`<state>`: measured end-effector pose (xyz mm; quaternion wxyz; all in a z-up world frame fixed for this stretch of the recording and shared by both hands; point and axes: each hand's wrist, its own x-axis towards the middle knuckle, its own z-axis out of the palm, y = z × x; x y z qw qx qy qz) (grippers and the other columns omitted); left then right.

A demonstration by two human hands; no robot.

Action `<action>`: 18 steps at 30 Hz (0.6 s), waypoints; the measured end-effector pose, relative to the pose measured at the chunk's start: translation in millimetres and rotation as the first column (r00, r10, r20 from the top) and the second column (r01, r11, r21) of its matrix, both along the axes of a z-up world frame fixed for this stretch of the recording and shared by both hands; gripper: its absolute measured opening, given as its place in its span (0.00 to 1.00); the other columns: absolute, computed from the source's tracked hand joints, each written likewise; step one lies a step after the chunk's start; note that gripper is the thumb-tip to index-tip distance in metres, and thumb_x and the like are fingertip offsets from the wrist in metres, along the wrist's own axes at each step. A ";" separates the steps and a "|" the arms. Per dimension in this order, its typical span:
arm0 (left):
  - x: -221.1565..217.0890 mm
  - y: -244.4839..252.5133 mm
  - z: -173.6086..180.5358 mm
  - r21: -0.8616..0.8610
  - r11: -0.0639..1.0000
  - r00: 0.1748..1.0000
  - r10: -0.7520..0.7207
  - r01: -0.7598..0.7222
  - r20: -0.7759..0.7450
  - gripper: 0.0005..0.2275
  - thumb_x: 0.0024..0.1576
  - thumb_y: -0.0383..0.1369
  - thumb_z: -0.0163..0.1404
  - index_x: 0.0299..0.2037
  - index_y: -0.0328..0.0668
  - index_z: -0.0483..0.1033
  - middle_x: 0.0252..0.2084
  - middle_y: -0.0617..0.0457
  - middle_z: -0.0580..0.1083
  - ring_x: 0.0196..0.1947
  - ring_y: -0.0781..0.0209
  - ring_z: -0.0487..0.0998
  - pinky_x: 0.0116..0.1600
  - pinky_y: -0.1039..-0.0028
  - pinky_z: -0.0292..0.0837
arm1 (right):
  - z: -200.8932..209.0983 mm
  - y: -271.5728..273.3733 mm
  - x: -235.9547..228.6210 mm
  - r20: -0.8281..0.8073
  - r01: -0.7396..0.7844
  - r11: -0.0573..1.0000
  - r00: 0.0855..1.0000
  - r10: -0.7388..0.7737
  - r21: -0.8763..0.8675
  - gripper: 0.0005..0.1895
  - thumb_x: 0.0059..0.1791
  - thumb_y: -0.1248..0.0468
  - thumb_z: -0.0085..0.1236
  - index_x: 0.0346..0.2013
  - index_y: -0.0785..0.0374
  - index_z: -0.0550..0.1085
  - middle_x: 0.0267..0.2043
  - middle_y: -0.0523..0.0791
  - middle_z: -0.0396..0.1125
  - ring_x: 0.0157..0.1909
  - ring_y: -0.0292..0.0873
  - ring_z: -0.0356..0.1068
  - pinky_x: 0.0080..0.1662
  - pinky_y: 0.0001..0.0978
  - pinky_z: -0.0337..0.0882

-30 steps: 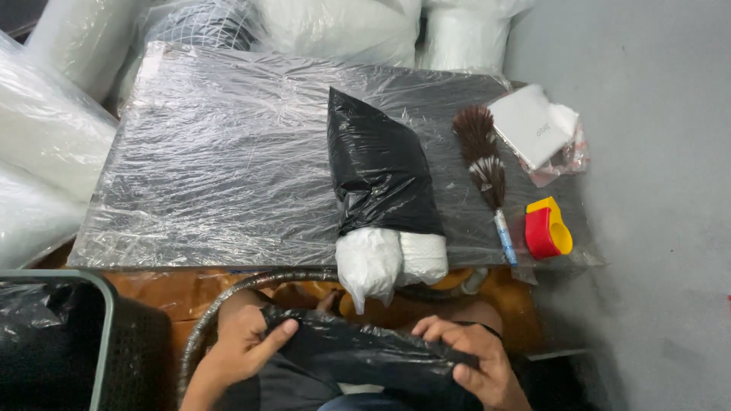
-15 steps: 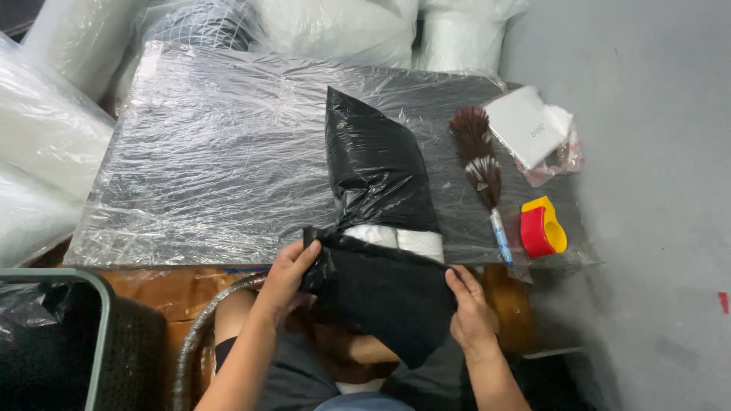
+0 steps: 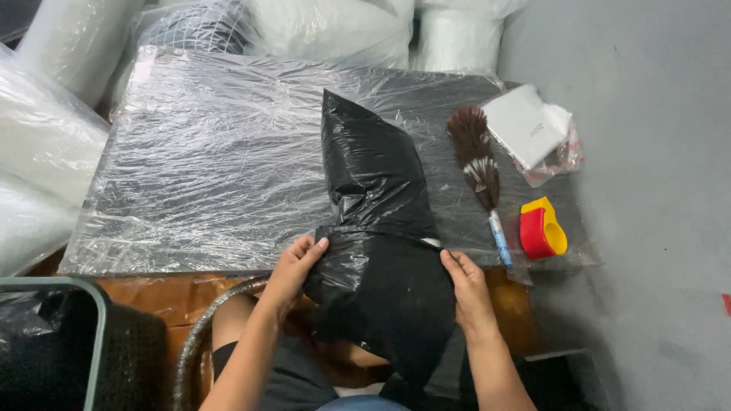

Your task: Stuffing a white cushion into a black plastic bag and then dusting the exterior of the bag.

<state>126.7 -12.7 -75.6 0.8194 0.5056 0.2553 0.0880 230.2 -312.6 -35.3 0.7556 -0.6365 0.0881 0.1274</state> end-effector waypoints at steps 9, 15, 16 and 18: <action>-7.8 -8.4 -5.9 0.338 0.915 0.972 -0.235 0.219 0.007 0.09 0.59 0.36 0.56 0.28 0.43 0.77 0.22 0.59 0.67 0.29 0.65 0.65 0.38 0.74 0.63 | -35.4 -16.4 26.0 0.086 -0.027 0.978 0.995 0.045 -0.207 0.13 0.51 0.55 0.65 0.26 0.56 0.75 0.20 0.41 0.68 0.24 0.34 0.69 0.27 0.24 0.71; -18.1 -23.4 -5.0 0.415 0.879 0.972 -0.225 0.232 -0.069 0.14 0.61 0.41 0.56 0.27 0.42 0.79 0.19 0.59 0.68 0.27 0.67 0.66 0.35 0.75 0.63 | 1.7 0.1 11.0 0.067 -0.080 0.973 0.993 0.096 -0.216 0.13 0.53 0.50 0.63 0.36 0.55 0.80 0.36 0.43 0.73 0.44 0.37 0.70 0.48 0.33 0.73; -20.1 -26.2 -13.6 0.415 0.880 0.972 -0.224 0.232 -0.068 0.14 0.61 0.41 0.56 0.27 0.42 0.79 0.19 0.59 0.68 0.27 0.67 0.66 0.35 0.75 0.63 | -9.6 -4.5 14.2 0.067 -0.080 0.973 0.993 0.097 -0.217 0.13 0.53 0.50 0.63 0.36 0.55 0.80 0.36 0.43 0.73 0.44 0.37 0.70 0.48 0.33 0.73; -22.7 -31.7 -30.5 0.376 0.903 0.977 -0.179 0.209 -0.114 0.18 0.62 0.45 0.54 0.26 0.41 0.80 0.19 0.57 0.71 0.26 0.66 0.67 0.34 0.73 0.64 | -31.6 -13.5 21.9 -0.030 -0.146 0.958 0.989 0.143 -0.245 0.29 0.51 0.41 0.59 0.54 0.60 0.78 0.59 0.52 0.71 0.66 0.48 0.63 0.67 0.48 0.61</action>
